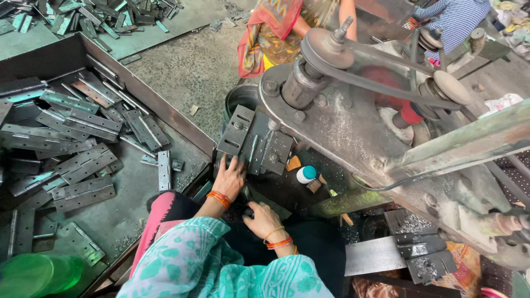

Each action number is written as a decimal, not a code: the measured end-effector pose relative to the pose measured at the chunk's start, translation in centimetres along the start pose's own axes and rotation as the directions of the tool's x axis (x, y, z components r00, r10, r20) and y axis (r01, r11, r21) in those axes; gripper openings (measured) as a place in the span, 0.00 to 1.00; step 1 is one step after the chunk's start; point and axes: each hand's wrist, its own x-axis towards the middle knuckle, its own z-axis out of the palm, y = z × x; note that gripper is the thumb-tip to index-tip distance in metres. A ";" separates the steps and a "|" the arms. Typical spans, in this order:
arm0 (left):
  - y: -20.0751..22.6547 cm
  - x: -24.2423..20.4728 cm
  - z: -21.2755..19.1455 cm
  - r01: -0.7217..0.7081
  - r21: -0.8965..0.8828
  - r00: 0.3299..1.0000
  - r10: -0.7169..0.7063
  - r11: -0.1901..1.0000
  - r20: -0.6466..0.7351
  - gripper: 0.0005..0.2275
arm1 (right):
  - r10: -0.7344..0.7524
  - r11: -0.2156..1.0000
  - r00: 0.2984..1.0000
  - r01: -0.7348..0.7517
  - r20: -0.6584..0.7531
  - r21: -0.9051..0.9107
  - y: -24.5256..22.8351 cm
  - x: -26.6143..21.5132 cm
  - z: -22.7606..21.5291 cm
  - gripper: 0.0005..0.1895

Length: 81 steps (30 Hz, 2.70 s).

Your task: The person operates a manual punching machine to process metal hinge plates. They pick up plates from a pile, place them into the machine's die, and activate the press to punch holes. Finished plates are dropped into a collection bin.

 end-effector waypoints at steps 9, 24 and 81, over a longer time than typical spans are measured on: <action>-0.1 -0.3 -2.8 -0.014 -0.147 0.965 -0.025 0.989 -0.262 0.16 | -0.155 0.968 0.950 0.200 -0.270 0.149 2.1 0.4 0.4 0.25; -2.5 3.5 -0.1 0.157 -0.971 0.853 -0.520 0.183 0.040 0.16 | 0.217 0.386 0.835 0.403 -0.506 0.830 8.8 7.6 -2.1 0.17; 0.1 9.0 3.9 0.278 -0.184 0.954 -0.249 0.943 0.168 0.15 | -0.066 0.998 0.991 0.067 -0.115 0.003 1.9 -0.7 1.6 0.28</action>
